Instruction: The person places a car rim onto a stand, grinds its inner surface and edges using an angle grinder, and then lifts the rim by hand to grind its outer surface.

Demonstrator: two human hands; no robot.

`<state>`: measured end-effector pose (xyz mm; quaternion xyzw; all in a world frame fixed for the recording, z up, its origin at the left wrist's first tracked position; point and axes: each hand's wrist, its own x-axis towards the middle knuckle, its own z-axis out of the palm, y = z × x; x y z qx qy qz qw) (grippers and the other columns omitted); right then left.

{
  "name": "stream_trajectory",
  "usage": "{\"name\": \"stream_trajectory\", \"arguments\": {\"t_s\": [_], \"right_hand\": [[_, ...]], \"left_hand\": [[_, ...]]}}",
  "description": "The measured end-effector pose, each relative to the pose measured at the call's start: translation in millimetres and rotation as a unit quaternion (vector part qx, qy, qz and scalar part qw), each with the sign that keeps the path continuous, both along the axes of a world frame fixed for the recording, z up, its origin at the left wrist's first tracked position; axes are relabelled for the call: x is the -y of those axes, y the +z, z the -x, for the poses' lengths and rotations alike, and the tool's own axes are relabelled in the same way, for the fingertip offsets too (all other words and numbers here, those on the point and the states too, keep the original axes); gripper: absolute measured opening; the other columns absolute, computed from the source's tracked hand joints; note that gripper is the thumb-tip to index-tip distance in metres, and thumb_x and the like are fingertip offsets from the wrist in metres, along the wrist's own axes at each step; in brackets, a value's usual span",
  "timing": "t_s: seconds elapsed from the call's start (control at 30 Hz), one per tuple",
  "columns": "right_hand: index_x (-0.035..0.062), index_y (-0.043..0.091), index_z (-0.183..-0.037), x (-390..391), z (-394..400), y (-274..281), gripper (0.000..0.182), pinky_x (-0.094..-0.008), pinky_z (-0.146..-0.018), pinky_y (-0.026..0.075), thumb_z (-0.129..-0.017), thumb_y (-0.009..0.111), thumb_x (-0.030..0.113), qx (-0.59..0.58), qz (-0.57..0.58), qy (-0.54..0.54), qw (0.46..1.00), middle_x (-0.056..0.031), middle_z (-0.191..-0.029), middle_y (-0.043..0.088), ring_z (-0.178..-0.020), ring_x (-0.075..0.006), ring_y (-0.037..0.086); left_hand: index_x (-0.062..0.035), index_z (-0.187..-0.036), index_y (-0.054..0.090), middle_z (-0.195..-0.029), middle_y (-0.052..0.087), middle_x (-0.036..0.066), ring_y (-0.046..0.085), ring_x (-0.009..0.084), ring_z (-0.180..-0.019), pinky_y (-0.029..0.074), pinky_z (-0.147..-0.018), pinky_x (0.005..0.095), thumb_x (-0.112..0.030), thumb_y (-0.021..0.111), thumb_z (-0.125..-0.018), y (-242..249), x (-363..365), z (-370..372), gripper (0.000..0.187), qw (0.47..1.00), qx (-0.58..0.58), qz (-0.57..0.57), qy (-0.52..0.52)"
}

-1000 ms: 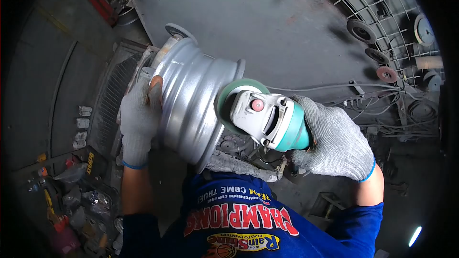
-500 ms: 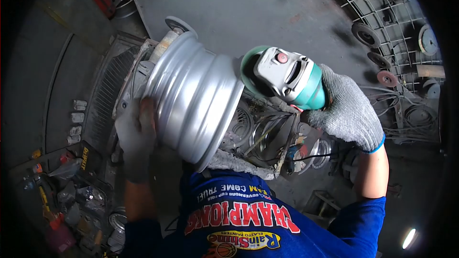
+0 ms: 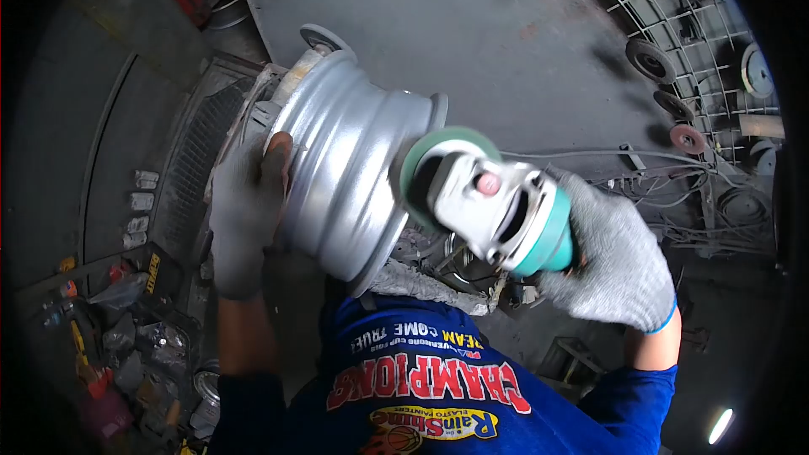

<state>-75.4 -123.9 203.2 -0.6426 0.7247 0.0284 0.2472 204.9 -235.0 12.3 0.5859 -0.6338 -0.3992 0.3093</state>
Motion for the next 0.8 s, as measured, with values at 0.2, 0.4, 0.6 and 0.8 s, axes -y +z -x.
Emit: {"name": "stream_trajectory", "arguments": {"t_s": [0.2,0.4,0.6,0.8], "right_hand": [[-0.0031,0.052,-0.131,-6.8,-10.3,-8.7,0.083,-0.0468,-0.089,0.054,-0.060,0.082,0.028,-0.023,-0.024,0.075,0.997,-0.0283,-0.110,0.066,-0.102,-0.0447,0.065],[0.0019,0.053,-0.132,6.6,-3.9,-5.5,0.082,-0.0466,-0.087,0.054,-0.059,0.083,0.023,-0.052,-0.035,0.034,0.997,-0.0248,-0.108,0.068,-0.101,-0.0441,0.065],[-0.0007,0.056,-0.121,25.1,13.6,-10.1,0.062,-0.0463,-0.074,0.056,-0.068,0.076,0.025,-0.009,0.040,0.033,0.999,-0.0266,-0.087,0.068,-0.085,-0.0434,0.069],[0.0018,0.058,-0.122,37.5,29.3,-17.6,0.059,-0.0459,-0.079,0.054,-0.069,0.071,0.022,0.008,0.059,0.009,0.998,-0.0257,-0.095,0.069,-0.094,-0.0451,0.066]], "left_hand": [[0.0012,-0.077,0.061,-0.060,0.051,0.001,0.047,0.0075,-0.059,0.039,-0.054,0.0298,-0.025,0.059,-0.100,-16.5,-0.9,0.2,0.035,0.993,-0.121,-0.006,0.011],[-0.0009,-0.072,0.060,-0.058,0.051,0.002,0.049,0.0065,-0.057,0.038,-0.052,0.0293,-0.026,0.059,-0.101,-15.7,-3.7,0.3,0.038,0.992,-0.124,-0.010,0.023],[0.0008,-0.079,0.064,-0.061,0.058,0.014,0.057,0.0204,-0.055,0.043,-0.054,0.0357,-0.018,0.059,-0.097,-17.1,-10.9,-6.1,0.027,0.997,-0.016,0.060,0.038],[0.0032,-0.086,0.064,-0.068,0.059,0.019,0.060,0.0277,-0.062,0.044,-0.058,0.0384,-0.019,0.054,-0.094,-41.0,-40.2,-17.7,0.025,0.986,-0.053,0.125,0.100]]}}
